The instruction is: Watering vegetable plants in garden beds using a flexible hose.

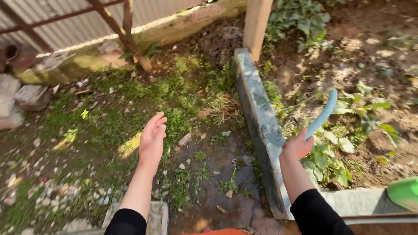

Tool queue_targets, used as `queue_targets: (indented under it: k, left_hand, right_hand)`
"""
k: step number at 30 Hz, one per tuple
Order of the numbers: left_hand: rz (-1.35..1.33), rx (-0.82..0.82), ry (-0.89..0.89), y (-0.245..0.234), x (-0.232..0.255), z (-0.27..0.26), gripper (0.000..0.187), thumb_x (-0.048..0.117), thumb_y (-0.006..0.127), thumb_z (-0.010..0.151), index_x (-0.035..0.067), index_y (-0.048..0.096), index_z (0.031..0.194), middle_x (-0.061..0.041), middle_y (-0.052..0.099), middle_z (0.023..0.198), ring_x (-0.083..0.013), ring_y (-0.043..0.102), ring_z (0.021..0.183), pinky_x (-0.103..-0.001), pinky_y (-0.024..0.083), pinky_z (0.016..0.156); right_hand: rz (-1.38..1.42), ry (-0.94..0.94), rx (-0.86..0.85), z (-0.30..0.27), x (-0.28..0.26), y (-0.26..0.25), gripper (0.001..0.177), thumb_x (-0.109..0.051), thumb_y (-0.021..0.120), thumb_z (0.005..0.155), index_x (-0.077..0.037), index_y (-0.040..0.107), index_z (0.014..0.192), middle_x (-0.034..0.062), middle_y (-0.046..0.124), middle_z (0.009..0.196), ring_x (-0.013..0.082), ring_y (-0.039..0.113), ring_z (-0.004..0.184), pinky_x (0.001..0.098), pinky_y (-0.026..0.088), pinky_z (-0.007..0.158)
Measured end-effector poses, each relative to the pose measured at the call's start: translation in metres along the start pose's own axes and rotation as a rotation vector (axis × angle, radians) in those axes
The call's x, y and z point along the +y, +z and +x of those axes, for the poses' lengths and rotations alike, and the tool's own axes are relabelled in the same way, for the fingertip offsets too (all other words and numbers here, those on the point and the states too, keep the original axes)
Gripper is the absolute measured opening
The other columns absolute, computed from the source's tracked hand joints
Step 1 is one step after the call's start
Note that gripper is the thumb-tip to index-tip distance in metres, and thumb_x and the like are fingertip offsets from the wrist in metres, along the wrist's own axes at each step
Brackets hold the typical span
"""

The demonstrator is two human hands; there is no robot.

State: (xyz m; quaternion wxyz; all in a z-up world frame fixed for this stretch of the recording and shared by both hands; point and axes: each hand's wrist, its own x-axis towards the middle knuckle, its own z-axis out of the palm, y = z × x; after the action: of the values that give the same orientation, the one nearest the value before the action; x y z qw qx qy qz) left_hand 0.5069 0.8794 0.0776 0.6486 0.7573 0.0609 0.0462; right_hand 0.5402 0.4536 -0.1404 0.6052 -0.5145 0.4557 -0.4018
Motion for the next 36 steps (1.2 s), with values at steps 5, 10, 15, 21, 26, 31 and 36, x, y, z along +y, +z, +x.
queue_targets:
  k: [5,10,15,21,26,31,36]
  left_hand:
    - [-0.074,-0.138,-0.027,0.025,0.002,0.068,0.045,0.017,0.049,0.105,0.009,0.048,0.150,-0.021,0.054,0.146,-0.0384,0.047,0.139,-0.053,0.041,0.113]
    - [-0.054,-0.277,-0.050,0.054,0.021,0.138,0.045,0.015,0.046,0.106,0.006,0.046,0.150,-0.024,0.051,0.148,-0.0419,0.043,0.142,-0.054,0.039,0.116]
    - [0.062,-0.295,-0.123,0.099,0.025,0.256,0.044,0.017,0.047,0.106,0.012,0.049,0.150,-0.016,0.055,0.146,-0.0311,0.050,0.138,-0.045,0.040,0.117]
    - [0.074,-0.694,-0.019,0.222,0.019,0.463,0.047,0.013,0.043,0.106,0.002,0.042,0.152,-0.028,0.047,0.149,-0.0469,0.038,0.144,-0.057,0.036,0.117]
    - [0.178,-0.863,-0.092,0.329,0.036,0.599,0.047,0.014,0.045,0.105,0.007,0.044,0.152,-0.022,0.049,0.149,-0.0398,0.042,0.144,-0.055,0.036,0.119]
    - [0.137,-0.952,-0.035,0.360,0.038,0.679,0.047,0.012,0.042,0.106,0.003,0.042,0.152,-0.026,0.047,0.149,-0.0464,0.039,0.143,-0.058,0.037,0.117]
    - [0.161,-0.931,-0.194,0.399,0.032,0.754,0.048,0.026,0.048,0.099,0.018,0.055,0.146,-0.004,0.062,0.144,-0.0240,0.059,0.133,-0.043,0.051,0.110]
  right_hand:
    - [0.020,-0.035,0.032,0.018,-0.010,-0.001,0.029,-0.040,0.063,0.108,-0.012,0.059,0.113,0.0070,0.052,0.053,0.0173,0.051,0.035,0.0340,0.048,0.028]
    - [-0.007,-0.062,0.116,0.026,-0.009,0.035,0.033,-0.038,0.060,0.110,-0.006,0.057,0.112,0.0081,0.050,0.054,0.0182,0.048,0.034,0.0332,0.043,0.030]
    - [-0.103,-0.098,0.251,0.055,0.037,0.105,0.035,-0.039,0.061,0.111,-0.004,0.058,0.114,0.0084,0.056,0.056,0.0192,0.053,0.035,0.0329,0.047,0.033]
    - [-0.546,-0.007,0.509,0.064,0.086,0.234,0.047,-0.046,0.063,0.112,0.000,0.065,0.121,0.0282,0.068,0.107,0.0494,0.064,0.107,0.0578,0.049,0.089]
    - [-0.531,0.125,0.639,0.080,0.065,0.360,0.037,-0.037,0.062,0.112,0.000,0.065,0.114,0.0264,0.068,0.097,0.0481,0.066,0.101,0.0575,0.048,0.089]
    - [-0.362,0.087,0.581,0.129,0.031,0.461,0.035,-0.038,0.062,0.107,-0.003,0.064,0.112,0.0233,0.066,0.088,0.0400,0.069,0.090,0.0511,0.049,0.081]
    - [-0.169,0.094,0.437,0.172,-0.063,0.498,0.025,-0.035,0.048,0.112,-0.013,0.050,0.100,-0.0021,0.040,0.067,0.0097,0.035,0.049,0.0310,0.031,0.046]
